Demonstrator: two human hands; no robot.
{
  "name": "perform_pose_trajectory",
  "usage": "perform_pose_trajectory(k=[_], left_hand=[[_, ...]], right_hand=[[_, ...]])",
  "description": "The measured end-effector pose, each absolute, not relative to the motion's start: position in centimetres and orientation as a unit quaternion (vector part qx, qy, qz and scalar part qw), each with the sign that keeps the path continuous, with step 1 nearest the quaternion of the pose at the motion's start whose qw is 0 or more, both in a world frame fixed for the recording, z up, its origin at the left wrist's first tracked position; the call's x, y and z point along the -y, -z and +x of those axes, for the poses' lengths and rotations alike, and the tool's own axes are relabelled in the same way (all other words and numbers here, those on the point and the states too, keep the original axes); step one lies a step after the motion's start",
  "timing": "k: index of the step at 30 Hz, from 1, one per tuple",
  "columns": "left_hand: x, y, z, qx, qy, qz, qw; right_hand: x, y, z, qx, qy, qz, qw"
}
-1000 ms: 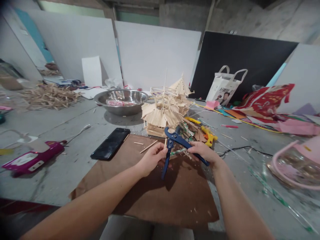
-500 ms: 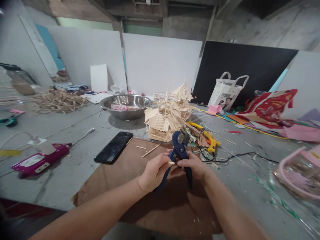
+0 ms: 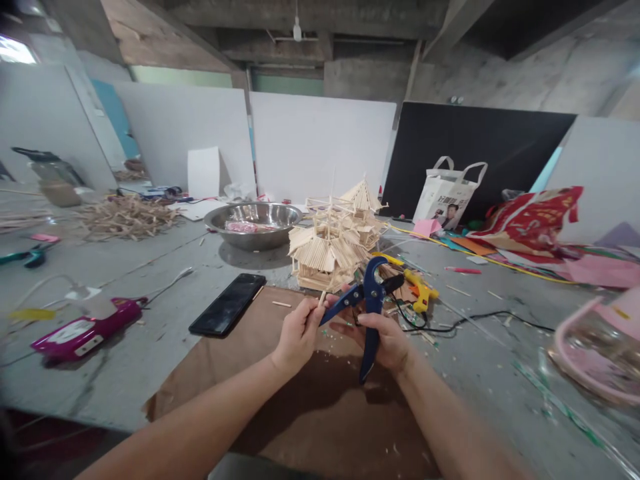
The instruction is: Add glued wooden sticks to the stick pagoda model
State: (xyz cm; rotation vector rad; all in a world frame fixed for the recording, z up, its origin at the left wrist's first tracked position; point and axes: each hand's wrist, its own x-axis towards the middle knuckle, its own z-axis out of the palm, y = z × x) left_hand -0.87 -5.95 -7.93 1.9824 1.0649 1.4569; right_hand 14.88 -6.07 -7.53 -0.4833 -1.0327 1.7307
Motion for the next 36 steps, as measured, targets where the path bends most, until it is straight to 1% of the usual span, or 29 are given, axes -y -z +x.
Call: perform_pose_trajectory(k=[3,6,11,13,15,17,18,20,23,27,36], left_hand=[[6.0,8.2,-0.5,-0.388,-0.532,0.712,0.243],[5.8,8.3,-0.1,-0.393,-0.520,0.716,0.250],[5.1,8.0,-0.9,-0.423,-0.475,0.754,0.163],[4.7,7.9,-1.5,-0.446,-0.463,0.749,0.163],[4.5,7.9,-1.9,-0.453,-0.455,0.748,0.167],[4.4,7.9,-2.2,-0.440,-0.450,0.759,0.165],[4.3,8.0,-2.2,-0.431,-0.448,0.766,0.163],[4.2,8.1,-2.2,-0.414,-0.444,0.778,0.161],[4.1,8.3,-2.1,-0.405,-0.449,0.781,0.156],[4.1,8.5,-2.2,-0.394,-0.441,0.790,0.159],[4.1,8.4,-2.0,-0.380,-0.405,0.817,0.156]], right_hand=[[6.2,7.8,14.6,0.450,-0.705,-0.201,0.510],[6.1,7.9,14.5,0.478,-0.664,-0.226,0.529],[6.1,7.8,14.4,0.531,-0.537,-0.333,0.565],[6.1,7.7,14.8,0.568,-0.431,-0.402,0.575],[5.9,7.7,15.5,0.632,-0.256,-0.473,0.558],[5.5,7.8,16.3,0.688,-0.078,-0.517,0.503],[5.3,7.9,16.6,0.707,-0.015,-0.525,0.473],[4.9,8.1,17.0,0.730,0.051,-0.531,0.427],[4.5,8.5,17.1,0.756,0.076,-0.527,0.380],[4.5,8.9,16.7,0.772,0.073,-0.532,0.339],[4.8,8.7,16.4,0.786,0.055,-0.531,0.312]])
